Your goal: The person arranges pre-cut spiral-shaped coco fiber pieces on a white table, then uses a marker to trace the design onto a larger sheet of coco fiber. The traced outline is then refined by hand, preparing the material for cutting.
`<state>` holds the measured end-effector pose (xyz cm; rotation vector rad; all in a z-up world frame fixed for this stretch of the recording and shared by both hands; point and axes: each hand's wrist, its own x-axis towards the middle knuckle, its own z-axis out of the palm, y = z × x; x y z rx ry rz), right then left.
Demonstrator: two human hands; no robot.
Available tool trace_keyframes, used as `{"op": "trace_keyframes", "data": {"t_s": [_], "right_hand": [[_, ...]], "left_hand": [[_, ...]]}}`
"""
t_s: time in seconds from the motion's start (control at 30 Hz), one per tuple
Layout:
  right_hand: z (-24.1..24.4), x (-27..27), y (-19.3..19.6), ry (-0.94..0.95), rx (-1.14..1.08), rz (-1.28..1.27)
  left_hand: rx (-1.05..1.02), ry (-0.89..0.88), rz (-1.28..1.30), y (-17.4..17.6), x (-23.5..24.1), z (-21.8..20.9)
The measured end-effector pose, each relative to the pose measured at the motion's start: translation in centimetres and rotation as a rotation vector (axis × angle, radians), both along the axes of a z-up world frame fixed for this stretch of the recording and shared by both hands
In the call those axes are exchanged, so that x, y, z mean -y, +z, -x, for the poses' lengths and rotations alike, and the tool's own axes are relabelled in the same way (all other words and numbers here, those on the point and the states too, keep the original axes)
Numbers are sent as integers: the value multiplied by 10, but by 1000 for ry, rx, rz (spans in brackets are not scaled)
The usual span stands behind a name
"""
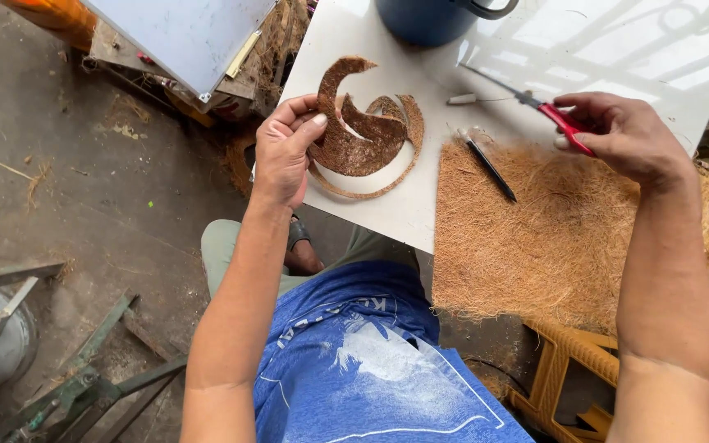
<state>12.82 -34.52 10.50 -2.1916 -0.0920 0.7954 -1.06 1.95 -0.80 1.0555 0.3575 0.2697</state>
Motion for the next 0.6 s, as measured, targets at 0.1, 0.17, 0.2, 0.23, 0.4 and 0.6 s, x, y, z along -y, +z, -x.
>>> {"op": "trace_keyframes", "data": {"t_s": [0.1,0.17,0.2,0.23,0.4,0.6], "right_hand": [[9,5,-6,-22,271,202],[2,22,-33,57,491,231],[-2,30,-47,144,707,257],[-3,30,-50,142,711,254],[2,18,-42,170,570,567],[40,-46,3,120,526,202]], "left_hand": [[59,-23,1,9,-2,1],[33,-63,34,10,-2,0],[4,-101,67,10,-2,-1],[8,-101,64,7,-2,-1],[8,-40,140,6,6,0],[24,-73,-10,16,4,1]]}}
